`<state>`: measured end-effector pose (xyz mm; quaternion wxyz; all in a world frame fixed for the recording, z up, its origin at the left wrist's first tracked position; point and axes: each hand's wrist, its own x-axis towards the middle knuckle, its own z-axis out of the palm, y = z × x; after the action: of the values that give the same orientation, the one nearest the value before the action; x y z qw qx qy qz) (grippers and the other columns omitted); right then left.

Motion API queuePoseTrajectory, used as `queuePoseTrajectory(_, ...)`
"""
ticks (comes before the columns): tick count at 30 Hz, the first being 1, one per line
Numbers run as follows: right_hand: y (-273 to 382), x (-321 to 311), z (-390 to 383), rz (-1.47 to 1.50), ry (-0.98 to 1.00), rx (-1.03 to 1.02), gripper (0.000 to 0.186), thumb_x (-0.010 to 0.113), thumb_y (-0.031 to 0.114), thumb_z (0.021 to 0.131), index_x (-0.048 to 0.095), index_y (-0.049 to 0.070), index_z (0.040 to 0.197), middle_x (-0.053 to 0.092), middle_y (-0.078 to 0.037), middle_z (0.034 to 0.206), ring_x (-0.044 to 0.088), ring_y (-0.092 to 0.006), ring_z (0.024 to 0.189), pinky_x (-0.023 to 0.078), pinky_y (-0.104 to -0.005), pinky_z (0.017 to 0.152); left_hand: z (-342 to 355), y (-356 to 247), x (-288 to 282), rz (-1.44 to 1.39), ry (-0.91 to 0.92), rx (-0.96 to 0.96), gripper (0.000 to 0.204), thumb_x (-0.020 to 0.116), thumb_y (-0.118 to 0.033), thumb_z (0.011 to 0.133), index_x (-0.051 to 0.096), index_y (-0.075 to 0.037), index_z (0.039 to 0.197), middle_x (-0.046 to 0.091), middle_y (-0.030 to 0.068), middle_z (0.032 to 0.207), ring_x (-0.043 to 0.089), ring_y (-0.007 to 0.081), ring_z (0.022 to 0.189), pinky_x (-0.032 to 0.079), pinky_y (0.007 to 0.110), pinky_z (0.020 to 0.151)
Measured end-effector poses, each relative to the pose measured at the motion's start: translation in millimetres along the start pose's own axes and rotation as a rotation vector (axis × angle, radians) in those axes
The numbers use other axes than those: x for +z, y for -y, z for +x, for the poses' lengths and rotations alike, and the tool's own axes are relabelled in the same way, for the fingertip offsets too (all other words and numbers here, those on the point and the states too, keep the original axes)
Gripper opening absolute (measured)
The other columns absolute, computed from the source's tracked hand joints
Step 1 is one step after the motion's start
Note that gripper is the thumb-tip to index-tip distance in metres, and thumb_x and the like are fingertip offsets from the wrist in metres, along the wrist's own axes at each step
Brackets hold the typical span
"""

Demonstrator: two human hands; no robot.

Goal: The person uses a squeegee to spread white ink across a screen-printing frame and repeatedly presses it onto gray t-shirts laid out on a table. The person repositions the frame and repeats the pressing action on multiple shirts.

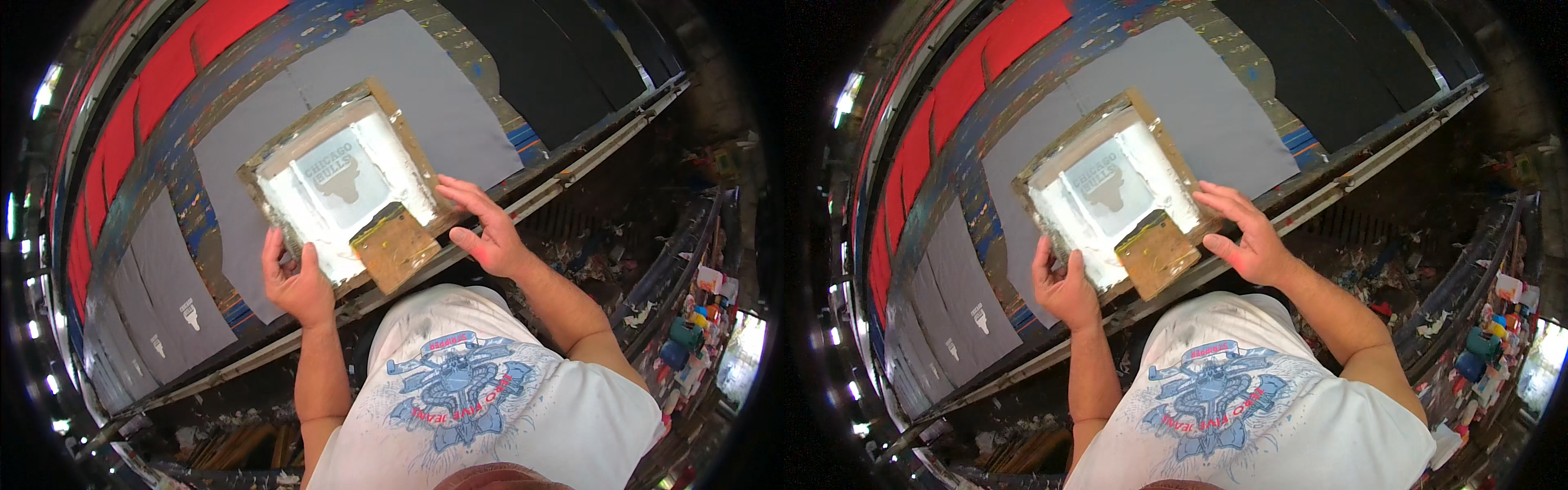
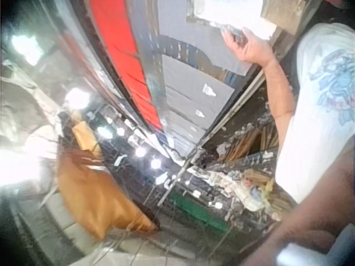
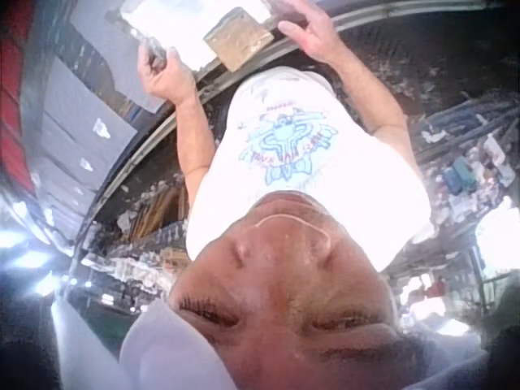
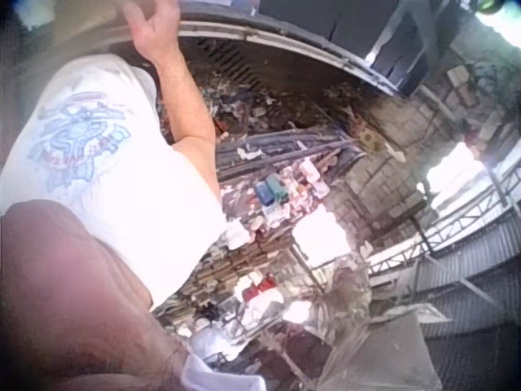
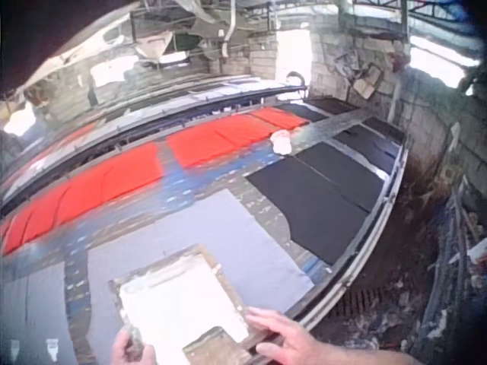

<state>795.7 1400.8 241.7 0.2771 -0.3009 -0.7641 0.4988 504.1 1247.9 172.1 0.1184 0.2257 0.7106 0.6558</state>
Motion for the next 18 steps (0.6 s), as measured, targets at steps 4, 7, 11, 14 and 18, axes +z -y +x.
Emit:
queuePoseTrajectory(4, 18.9, 5.1, -3.0, -0.092, -0.016, 0.027, 0.063, 0.082, 0.028, 0.105, 0.064, 0.005, 0.162, 0.054, -0.027, 0.172, 0.053, -0.0398, 0.159, 0.039, -0.0484, 0.133, 1.7, -2.1, -2.8, 0.023, 0.057, 0.043, 0.047, 0.082, 0.011, 0.093, 0.079, -0.002, 0.137, 0.062, 0.0184, 0.167, 0.066, 0.0238, 0.142, 0.054, 0.037, 0.114)
queuePoseTrajectory(7, 34.3, 9.3, -1.7, -0.181, -0.026, 0.011, 0.065, 0.084, 0.028, 0.102, 0.065, 0.006, 0.161, 0.053, -0.028, 0.172, 0.052, -0.0413, 0.159, 0.039, -0.0491, 0.133, 9.9, 5.3, 5.3, -0.134, 0.068, 0.004, 0.043, 0.082, 0.012, 0.092, 0.080, -0.001, 0.133, 0.062, 0.0203, 0.167, 0.065, 0.0259, 0.145, 0.053, 0.038, 0.117)
queuePoseTrajectory(11, 54.0, 11.0, 4.0, -0.277, -0.013, -0.021, 0.066, 0.085, 0.028, 0.101, 0.065, 0.007, 0.160, 0.051, -0.029, 0.173, 0.052, -0.0436, 0.158, 0.039, -0.0503, 0.133, 12.6, 7.6, 4.1, -0.180, 0.083, -0.012, 0.040, 0.082, 0.013, 0.091, 0.079, 0.001, 0.130, 0.063, 0.0230, 0.165, 0.065, 0.0279, 0.147, 0.052, 0.041, 0.122)
queuePoseTrajectory(14, 58.2, 3.6, 2.5, -0.323, 0.012, -0.009, 0.066, 0.085, 0.027, 0.100, 0.066, 0.007, 0.160, 0.050, -0.029, 0.173, 0.052, -0.0450, 0.157, 0.040, -0.0512, 0.132, 12.5, 9.8, 5.5, -0.253, 0.089, -0.102, 0.039, 0.083, 0.014, 0.090, 0.080, 0.002, 0.127, 0.062, 0.0241, 0.167, 0.065, 0.0277, 0.147, 0.052, 0.041, 0.122)
queuePoseTrajectory(18, 65.0, -6.1, 5.3, -0.307, 0.024, -0.003, 0.065, 0.085, 0.025, 0.101, 0.065, 0.007, 0.160, 0.051, -0.029, 0.173, 0.053, -0.0463, 0.156, 0.041, -0.0525, 0.131, 10.7, 6.4, 9.4, -0.293, 0.058, -0.124, 0.034, 0.083, 0.014, 0.090, 0.080, 0.003, 0.121, 0.059, 0.0257, 0.170, 0.066, 0.0260, 0.142, 0.053, 0.040, 0.119)
